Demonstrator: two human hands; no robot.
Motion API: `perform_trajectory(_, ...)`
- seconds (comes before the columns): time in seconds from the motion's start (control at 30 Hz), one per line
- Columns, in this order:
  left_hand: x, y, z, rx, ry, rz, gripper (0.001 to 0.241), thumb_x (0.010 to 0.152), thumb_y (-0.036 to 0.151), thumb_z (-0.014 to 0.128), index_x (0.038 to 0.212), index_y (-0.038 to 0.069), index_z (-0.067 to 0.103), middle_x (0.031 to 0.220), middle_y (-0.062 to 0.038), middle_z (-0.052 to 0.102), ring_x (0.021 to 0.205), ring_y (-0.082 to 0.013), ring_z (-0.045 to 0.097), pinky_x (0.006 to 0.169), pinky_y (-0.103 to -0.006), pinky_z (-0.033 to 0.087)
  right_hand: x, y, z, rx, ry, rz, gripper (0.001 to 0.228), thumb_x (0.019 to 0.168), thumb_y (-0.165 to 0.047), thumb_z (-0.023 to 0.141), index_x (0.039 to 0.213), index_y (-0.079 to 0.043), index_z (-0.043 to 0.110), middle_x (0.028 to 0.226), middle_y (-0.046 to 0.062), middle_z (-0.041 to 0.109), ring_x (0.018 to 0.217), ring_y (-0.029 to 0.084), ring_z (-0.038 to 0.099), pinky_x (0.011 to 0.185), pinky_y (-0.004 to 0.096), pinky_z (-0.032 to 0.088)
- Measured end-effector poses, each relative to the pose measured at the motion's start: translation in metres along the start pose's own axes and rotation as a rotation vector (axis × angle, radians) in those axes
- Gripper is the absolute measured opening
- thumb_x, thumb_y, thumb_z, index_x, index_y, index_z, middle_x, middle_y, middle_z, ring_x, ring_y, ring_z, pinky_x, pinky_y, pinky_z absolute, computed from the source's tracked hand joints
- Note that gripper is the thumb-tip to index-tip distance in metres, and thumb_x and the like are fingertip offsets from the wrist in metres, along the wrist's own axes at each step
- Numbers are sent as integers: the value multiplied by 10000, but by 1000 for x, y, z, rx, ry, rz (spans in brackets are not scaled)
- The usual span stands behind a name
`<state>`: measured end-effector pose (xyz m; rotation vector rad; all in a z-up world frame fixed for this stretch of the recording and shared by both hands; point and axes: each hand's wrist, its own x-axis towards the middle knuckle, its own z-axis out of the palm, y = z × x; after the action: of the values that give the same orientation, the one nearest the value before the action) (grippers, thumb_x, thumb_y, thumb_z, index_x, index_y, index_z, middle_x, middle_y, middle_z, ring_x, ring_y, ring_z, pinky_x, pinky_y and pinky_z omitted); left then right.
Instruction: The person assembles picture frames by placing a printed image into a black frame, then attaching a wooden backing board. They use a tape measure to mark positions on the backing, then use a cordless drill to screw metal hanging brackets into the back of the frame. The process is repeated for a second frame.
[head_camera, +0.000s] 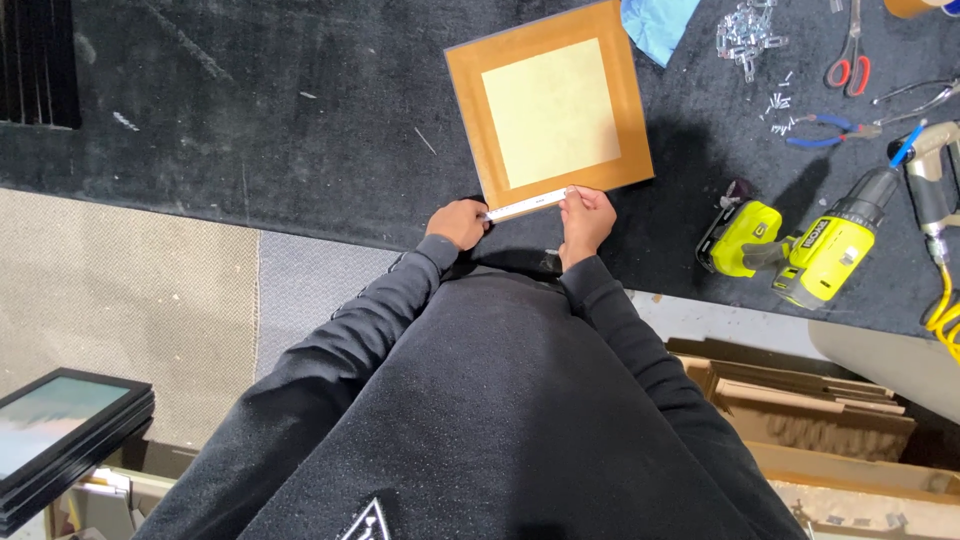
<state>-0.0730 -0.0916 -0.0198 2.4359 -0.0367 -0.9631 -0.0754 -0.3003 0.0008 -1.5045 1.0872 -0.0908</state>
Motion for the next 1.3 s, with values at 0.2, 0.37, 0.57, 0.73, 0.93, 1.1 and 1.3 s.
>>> perform_trajectory(0.2,-6,6,-3,7,24,0,227,953,263,571,1049,213,770,1090,-110,774,1083,-376,713,929,-487,582,7,-6,-4,-56,-40,38,155,828,-110,807,978,-108,772,836,63,742,720,166,769,785,316,654)
perform_trajectory(0.37,-2,5,2,40,-1,24,237,946,296,587,1057,177,759,1084,-126,768,1087,-385,707,929,-504,578,24,16,-13,-71,-53,65,186,815,-103,792,1000,-107,776,859,85,748,745,202,779,790,348,660)
perform_trajectory(0.57,-20,12,15,46,-92,60,206,944,281,575,940,189,759,1016,-115,777,1045,-390,720,891,-501,591,7,29,-46,-66,-55,53,205,794,-72,755,997,-97,776,841,126,733,740,229,771,722,336,661)
perform_trajectory(0.73,-31,11,14,-236,-204,175,239,941,217,533,899,168,763,984,-138,777,1062,-427,697,934,-514,554,13,-14,-61,-99,-87,-116,151,911,-263,716,944,-119,744,756,67,641,661,108,665,620,230,634)
perform_trajectory(0.93,-35,24,-26,-258,-227,231,231,938,215,535,869,124,736,923,-153,764,997,-419,696,902,-509,545,111,-18,-61,-430,28,-485,447,1063,-258,632,1416,-25,486,1395,217,433,1433,379,393,1221,490,373)
perform_trajectory(1.1,-27,32,-59,-305,-234,253,266,960,190,510,823,140,732,800,-91,750,900,-323,707,907,-431,543,105,-42,-72,-437,-19,-290,555,1079,-421,453,630,-194,686,582,13,644,720,229,692,753,364,549)
perform_trajectory(1.3,-10,43,-73,-322,-285,240,261,961,139,494,864,88,731,780,-101,748,893,-321,701,923,-440,528,176,-26,-62,-324,302,-541,32,912,-194,677,942,-190,686,784,16,599,758,194,612,710,355,535)
